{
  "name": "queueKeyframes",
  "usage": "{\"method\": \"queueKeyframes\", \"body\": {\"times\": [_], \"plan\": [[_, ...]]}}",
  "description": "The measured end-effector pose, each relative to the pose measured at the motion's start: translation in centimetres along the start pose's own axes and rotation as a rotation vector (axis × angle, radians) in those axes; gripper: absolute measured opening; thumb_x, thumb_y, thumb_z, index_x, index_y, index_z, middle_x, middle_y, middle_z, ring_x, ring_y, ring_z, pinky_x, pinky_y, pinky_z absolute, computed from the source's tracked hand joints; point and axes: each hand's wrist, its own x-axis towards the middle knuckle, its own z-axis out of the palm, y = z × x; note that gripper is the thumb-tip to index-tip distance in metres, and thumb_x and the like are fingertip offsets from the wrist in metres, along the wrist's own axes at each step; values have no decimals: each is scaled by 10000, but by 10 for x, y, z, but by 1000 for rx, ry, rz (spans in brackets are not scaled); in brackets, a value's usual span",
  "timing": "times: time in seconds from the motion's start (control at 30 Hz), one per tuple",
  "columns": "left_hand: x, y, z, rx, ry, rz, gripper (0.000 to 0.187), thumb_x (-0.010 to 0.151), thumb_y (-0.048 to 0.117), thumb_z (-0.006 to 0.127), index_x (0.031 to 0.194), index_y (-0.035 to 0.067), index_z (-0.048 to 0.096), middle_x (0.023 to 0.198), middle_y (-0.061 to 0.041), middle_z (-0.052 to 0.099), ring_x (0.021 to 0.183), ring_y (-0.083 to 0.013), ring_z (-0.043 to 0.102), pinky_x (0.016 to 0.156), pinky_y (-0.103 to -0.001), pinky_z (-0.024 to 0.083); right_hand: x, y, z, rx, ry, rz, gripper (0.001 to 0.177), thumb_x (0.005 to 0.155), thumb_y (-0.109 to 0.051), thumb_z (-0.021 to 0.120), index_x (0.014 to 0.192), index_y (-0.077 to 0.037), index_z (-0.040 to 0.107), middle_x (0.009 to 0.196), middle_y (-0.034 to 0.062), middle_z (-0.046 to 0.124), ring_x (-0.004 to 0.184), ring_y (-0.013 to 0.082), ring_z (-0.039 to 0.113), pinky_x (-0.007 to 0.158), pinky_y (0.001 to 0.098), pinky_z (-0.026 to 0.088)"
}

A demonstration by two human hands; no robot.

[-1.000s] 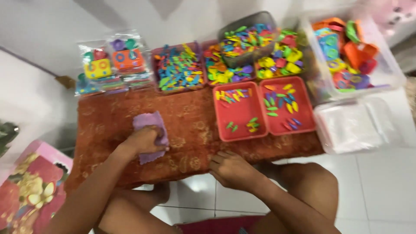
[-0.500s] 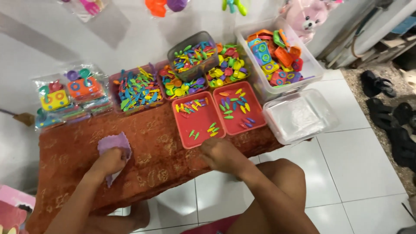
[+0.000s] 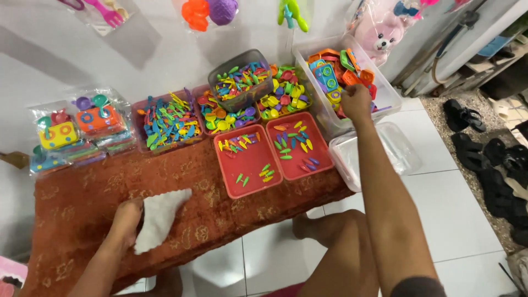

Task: Cleaning and sorting small colorful plastic clips using a cloth and placing them into trays and bags.

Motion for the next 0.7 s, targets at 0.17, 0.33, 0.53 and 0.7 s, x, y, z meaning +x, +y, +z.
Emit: {"method": "queueKeyframes", "body": {"times": [0.17, 0.33, 0.53, 0.7], "plan": [[8, -12, -12, -218, 21, -189, 358, 1032, 93, 390, 1198, -73, 661, 1107, -268, 677, 919, -364, 606, 733, -470, 482, 20, 20, -3, -713, -284, 165, 533, 876, -316, 680, 1240, 71, 636, 1287, 365, 577, 1141, 537, 518, 907, 591, 478], [-50, 45, 10, -175, -119, -347, 720, 1078, 586, 320, 1286, -1, 681, 1240, -252, 677, 1100, -403, 609, 942, -505, 447, 28, 21, -13, -822, -392, 257, 569, 843, -277, 752, 1306, 30, 630, 1233, 274, 655, 1114, 445, 609, 925, 544, 483], [-50, 33, 4, -154, -311, -232, 379, 958, 78, 579, 1258, -90, 739, 1030, -348, 747, 688, -384, 628, 544, -419, 473, 28, 14, -29, -553, -244, 268, 359, 800, -158, 786, 1113, -2, 708, 1047, 202, 733, 935, 397, 694, 763, 500, 558], [-62, 48, 17, -297, -375, -145, 373, 1000, 53, 510, 1282, -128, 674, 1229, -294, 697, 1028, -372, 635, 914, -454, 508, 16, -4, -48, -12, -67, 303, 123, 722, -41, 740, 763, 0, 632, 733, 120, 650, 616, 242, 649, 583, 334, 553]]}}
